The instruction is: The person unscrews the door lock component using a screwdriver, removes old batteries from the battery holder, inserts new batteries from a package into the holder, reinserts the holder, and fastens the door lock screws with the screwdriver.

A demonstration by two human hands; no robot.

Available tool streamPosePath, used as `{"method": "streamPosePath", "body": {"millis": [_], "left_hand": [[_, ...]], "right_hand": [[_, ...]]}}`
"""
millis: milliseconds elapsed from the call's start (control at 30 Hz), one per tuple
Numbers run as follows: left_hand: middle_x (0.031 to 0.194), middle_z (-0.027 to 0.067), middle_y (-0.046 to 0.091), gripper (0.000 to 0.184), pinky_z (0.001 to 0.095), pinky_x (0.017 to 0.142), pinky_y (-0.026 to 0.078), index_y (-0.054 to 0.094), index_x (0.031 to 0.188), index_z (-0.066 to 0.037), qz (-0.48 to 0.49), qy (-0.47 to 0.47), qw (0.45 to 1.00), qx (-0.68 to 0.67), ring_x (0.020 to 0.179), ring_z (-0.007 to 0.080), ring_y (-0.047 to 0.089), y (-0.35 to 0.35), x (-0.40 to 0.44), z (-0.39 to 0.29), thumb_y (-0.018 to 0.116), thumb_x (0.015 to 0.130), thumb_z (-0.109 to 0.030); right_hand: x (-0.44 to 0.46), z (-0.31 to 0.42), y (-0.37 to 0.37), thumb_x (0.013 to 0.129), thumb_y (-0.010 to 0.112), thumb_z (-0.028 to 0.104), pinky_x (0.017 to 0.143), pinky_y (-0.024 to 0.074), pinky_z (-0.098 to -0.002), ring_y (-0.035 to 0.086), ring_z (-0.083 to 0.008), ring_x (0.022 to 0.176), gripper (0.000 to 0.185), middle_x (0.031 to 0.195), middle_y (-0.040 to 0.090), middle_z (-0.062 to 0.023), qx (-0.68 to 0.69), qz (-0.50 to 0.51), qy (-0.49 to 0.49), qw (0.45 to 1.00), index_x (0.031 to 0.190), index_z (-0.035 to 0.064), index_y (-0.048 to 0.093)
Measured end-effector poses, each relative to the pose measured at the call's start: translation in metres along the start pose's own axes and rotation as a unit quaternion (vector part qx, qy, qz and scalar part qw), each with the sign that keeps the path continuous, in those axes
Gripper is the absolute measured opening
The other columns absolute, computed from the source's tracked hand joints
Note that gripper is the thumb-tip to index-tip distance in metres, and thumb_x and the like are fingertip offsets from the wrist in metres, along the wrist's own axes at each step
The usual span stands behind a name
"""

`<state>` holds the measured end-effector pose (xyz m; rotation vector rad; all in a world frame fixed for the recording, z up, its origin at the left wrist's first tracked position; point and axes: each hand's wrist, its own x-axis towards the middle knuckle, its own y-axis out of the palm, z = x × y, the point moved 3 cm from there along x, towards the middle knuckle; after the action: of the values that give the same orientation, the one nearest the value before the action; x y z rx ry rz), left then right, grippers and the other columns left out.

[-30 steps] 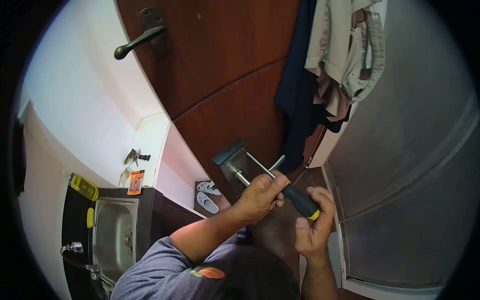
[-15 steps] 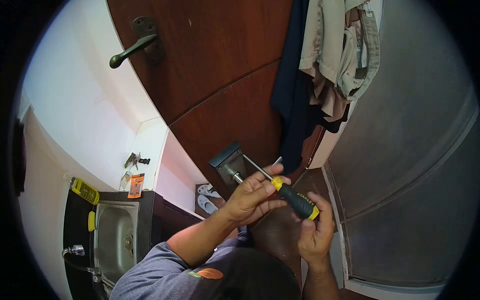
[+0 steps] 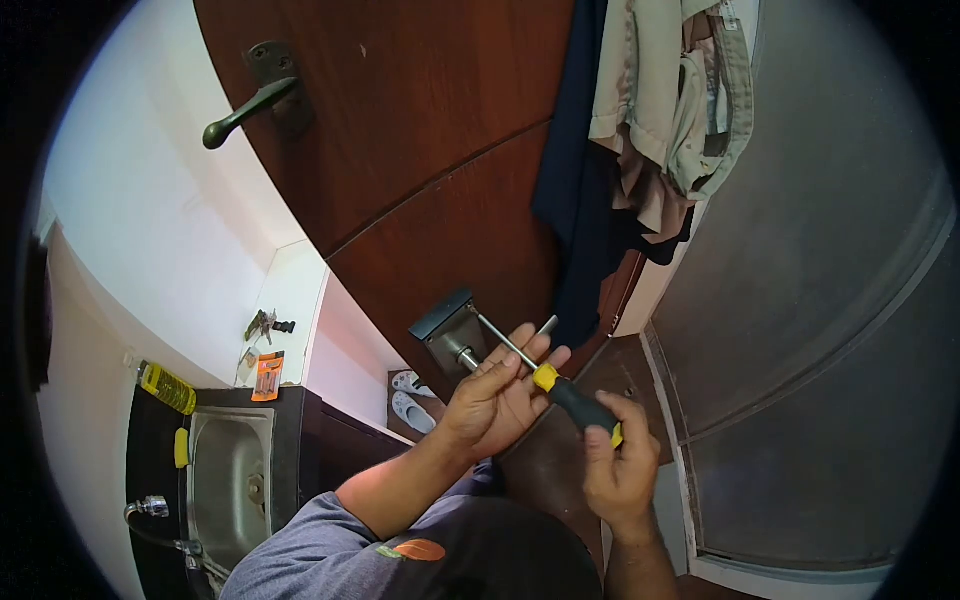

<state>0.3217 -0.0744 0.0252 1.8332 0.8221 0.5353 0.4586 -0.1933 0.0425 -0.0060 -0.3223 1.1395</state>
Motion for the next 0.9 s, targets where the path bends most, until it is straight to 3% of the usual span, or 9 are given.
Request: {"method": "streamPosePath", "body": {"millis": [67, 200, 267, 367, 500, 600, 700, 800, 900], "left_hand": [[0.112, 0.0024, 0.066, 0.018, 0.0415, 0.097, 0.046, 0.061, 0.113, -0.014, 0.014, -0.033, 0.998, -0.06, 0.118, 0.0201, 0.056, 0.003, 0.001, -0.001, 0.054, 0.099, -0.022], [0.115, 0.0025, 0.065, 0.022, 0.0405, 0.096, 0.046, 0.06, 0.119, -0.015, 0.124, 0.005, 0.992, -0.033, 0.118, 0.0191, 0.056, -0.035, 0.018, 0.005, 0.053, 0.1, -0.022], [0.114, 0.0024, 0.066, 0.021, 0.0402, 0.096, 0.046, 0.06, 0.118, -0.016, 0.107, 0.003, 0.994, 0.019, 0.114, 0.0182, 0.058, -0.039, 0.019, 0.0, 0.055, 0.099, -0.023], [0.108, 0.0019, 0.066, 0.016, 0.039, 0.095, 0.046, 0.062, 0.111, -0.016, -0.017, 0.012, 0.999, 0.028, 0.109, 0.0177, 0.06, -0.012, 0.005, -0.004, 0.056, 0.099, -0.024], [0.107, 0.0016, 0.066, 0.015, 0.0381, 0.095, 0.047, 0.063, 0.11, -0.016, -0.013, 0.005, 1.0, -0.011, 0.107, 0.0177, 0.061, -0.003, 0.008, -0.004, 0.056, 0.099, -0.024], [0.112, 0.0008, 0.066, 0.02, 0.0375, 0.096, 0.046, 0.062, 0.117, -0.016, 0.118, -0.008, 0.992, -0.034, 0.111, 0.018, 0.06, -0.031, 0.019, 0.006, 0.054, 0.099, -0.023], [0.113, -0.0001, 0.066, 0.021, 0.0371, 0.097, 0.045, 0.061, 0.118, -0.016, 0.108, -0.001, 0.994, 0.013, 0.112, 0.0183, 0.06, -0.031, 0.017, 0.004, 0.054, 0.099, -0.023], [0.111, 0.0004, 0.066, 0.019, 0.0372, 0.095, 0.046, 0.062, 0.114, -0.015, 0.021, 0.025, 0.999, 0.008, 0.107, 0.0176, 0.061, -0.007, 0.004, 0.003, 0.054, 0.099, -0.024], [0.111, 0.0004, 0.066, 0.018, 0.0381, 0.094, 0.047, 0.062, 0.112, -0.014, -0.03, 0.01, 0.999, 0.005, 0.109, 0.0181, 0.061, -0.001, 0.004, 0.003, 0.054, 0.099, -0.024]], "right_hand": [[0.001, 0.008, 0.005, 0.086, 0.064, 0.01, 0.087, 0.0456, -0.0351, 0.055, -0.0318, 0.11, 0.032, 0.114, 0.054, -0.0214, -0.1, -0.002, -0.21, 0.973, 0.117, 0.0008, 0.057], [0.004, 0.014, 0.005, 0.082, 0.07, 0.013, 0.092, 0.0444, -0.0383, 0.05, -0.0362, 0.113, 0.041, 0.126, 0.045, -0.0239, -0.111, -0.002, -0.302, 0.947, 0.121, 0.0069, 0.057], [0.003, 0.023, 0.003, 0.085, 0.071, 0.024, 0.095, 0.0437, -0.0396, 0.053, -0.0346, 0.111, 0.048, 0.123, 0.05, -0.0239, -0.088, -0.032, -0.279, 0.956, 0.125, 0.0038, 0.054], [-0.001, 0.006, 0.0, 0.092, 0.063, 0.028, 0.094, 0.0438, -0.0388, 0.058, -0.0287, 0.101, 0.048, 0.109, 0.058, -0.0226, 0.069, -0.039, -0.035, 0.996, 0.127, -0.0025, 0.049], [-0.002, -0.003, 0.001, 0.095, 0.058, 0.019, 0.089, 0.046, -0.0353, 0.056, -0.0308, 0.107, 0.037, 0.119, 0.053, -0.0215, -0.057, 0.043, -0.205, 0.976, 0.125, -0.0012, 0.051], [0.004, -0.002, -0.003, 0.095, 0.059, 0.021, 0.085, 0.0487, -0.0358, 0.055, -0.034, 0.112, 0.036, 0.127, 0.051, -0.0217, -0.125, 0.059, -0.295, 0.946, 0.124, -0.0005, 0.052], [-0.001, 0.016, 0.001, 0.095, 0.06, 0.024, 0.08, 0.0505, -0.0359, 0.056, -0.0352, 0.111, 0.035, 0.127, 0.051, -0.0234, 0.002, -0.027, -0.181, 0.983, 0.12, -0.0006, 0.055], [-0.002, -0.002, 0.001, 0.095, 0.06, 0.028, 0.077, 0.0519, -0.0357, 0.057, -0.0376, 0.11, 0.037, 0.129, 0.048, -0.0252, -0.074, 0.028, -0.046, 0.996, 0.116, -0.0023, 0.057], [0.003, 0.001, 0.004, 0.094, 0.062, 0.025, 0.078, 0.0515, -0.0351, 0.059, -0.0362, 0.098, 0.032, 0.12, 0.049, -0.0241, -0.176, -0.001, -0.206, 0.963, 0.115, 0.0009, 0.059]]}}
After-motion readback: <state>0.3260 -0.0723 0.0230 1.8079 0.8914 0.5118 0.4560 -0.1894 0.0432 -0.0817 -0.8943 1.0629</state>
